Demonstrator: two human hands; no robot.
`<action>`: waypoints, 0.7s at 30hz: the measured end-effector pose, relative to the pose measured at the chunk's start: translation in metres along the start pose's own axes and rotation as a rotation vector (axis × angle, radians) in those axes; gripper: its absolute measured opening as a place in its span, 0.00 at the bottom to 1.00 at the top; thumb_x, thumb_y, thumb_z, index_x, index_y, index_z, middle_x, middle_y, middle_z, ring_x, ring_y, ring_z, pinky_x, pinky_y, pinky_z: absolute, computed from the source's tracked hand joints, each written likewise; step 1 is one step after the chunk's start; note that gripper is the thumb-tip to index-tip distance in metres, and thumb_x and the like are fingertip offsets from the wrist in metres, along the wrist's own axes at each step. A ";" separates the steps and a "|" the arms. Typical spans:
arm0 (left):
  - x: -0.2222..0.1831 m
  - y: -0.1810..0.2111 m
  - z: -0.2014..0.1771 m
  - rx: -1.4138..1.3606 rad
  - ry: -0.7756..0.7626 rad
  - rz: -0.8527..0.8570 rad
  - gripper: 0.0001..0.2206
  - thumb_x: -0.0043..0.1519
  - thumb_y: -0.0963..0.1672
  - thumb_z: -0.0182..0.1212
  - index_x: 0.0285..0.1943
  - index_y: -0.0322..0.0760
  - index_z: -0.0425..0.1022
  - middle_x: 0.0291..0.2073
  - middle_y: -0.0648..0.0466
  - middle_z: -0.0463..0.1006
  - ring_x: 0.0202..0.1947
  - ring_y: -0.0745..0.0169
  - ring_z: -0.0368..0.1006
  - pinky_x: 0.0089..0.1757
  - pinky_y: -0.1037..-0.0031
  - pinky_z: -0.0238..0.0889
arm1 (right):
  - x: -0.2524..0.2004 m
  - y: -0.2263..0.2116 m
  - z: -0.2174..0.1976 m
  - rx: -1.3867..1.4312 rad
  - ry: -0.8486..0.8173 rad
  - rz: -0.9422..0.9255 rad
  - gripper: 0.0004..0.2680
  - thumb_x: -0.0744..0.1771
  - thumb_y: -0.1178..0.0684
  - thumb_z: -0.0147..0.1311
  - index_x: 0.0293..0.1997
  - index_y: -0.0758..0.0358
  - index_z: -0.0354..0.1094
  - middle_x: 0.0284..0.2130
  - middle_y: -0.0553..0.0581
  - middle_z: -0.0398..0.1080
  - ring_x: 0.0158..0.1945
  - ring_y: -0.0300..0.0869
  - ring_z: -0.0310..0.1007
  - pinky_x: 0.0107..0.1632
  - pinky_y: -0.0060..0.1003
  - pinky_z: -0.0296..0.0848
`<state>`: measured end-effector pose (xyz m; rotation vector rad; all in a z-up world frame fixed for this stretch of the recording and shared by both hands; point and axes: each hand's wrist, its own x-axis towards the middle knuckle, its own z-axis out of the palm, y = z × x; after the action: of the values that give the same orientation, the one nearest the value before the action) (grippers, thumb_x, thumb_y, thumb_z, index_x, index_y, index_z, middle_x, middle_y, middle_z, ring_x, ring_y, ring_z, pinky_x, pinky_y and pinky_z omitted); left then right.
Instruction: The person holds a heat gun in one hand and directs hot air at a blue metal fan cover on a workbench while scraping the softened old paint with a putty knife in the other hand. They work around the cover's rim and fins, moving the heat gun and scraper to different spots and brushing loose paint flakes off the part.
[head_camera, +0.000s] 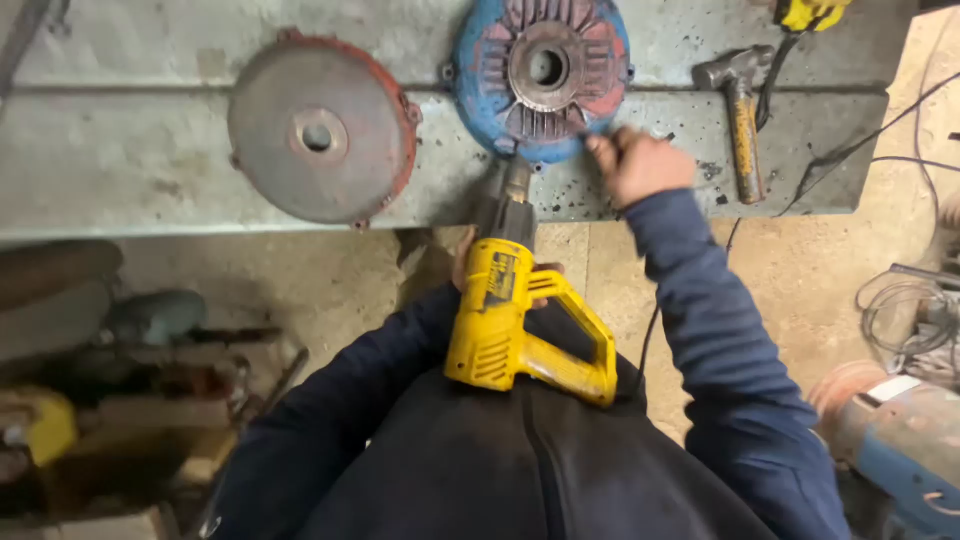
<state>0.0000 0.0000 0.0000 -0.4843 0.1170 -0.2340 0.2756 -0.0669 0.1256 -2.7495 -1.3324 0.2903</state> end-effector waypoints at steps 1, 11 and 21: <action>-0.003 0.002 0.001 0.026 -0.013 -0.021 0.53 0.58 0.71 0.45 0.72 0.23 0.60 0.76 0.23 0.48 0.68 0.15 0.57 0.62 0.36 0.59 | -0.002 -0.007 0.003 -0.017 -0.060 0.103 0.19 0.72 0.32 0.49 0.39 0.57 0.75 0.29 0.64 0.76 0.31 0.60 0.77 0.32 0.54 0.73; -0.020 0.027 0.032 -0.026 0.089 -0.145 0.55 0.56 0.72 0.44 0.82 0.31 0.47 0.75 0.25 0.51 0.68 0.21 0.60 0.62 0.39 0.60 | -0.060 -0.052 -0.026 0.242 -0.065 0.131 0.10 0.69 0.51 0.54 0.55 0.60 0.73 0.32 0.68 0.76 0.35 0.63 0.76 0.38 0.54 0.74; -0.021 0.043 0.041 0.026 0.034 -0.207 0.55 0.57 0.72 0.42 0.79 0.29 0.50 0.74 0.24 0.52 0.68 0.20 0.59 0.62 0.40 0.60 | -0.053 -0.063 -0.005 0.349 -0.053 0.110 0.12 0.68 0.52 0.54 0.57 0.60 0.75 0.36 0.70 0.76 0.38 0.61 0.77 0.43 0.50 0.76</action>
<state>-0.0054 0.0605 0.0164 -0.4668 0.0972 -0.4459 0.1958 -0.0688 0.1468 -2.5374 -1.0259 0.5492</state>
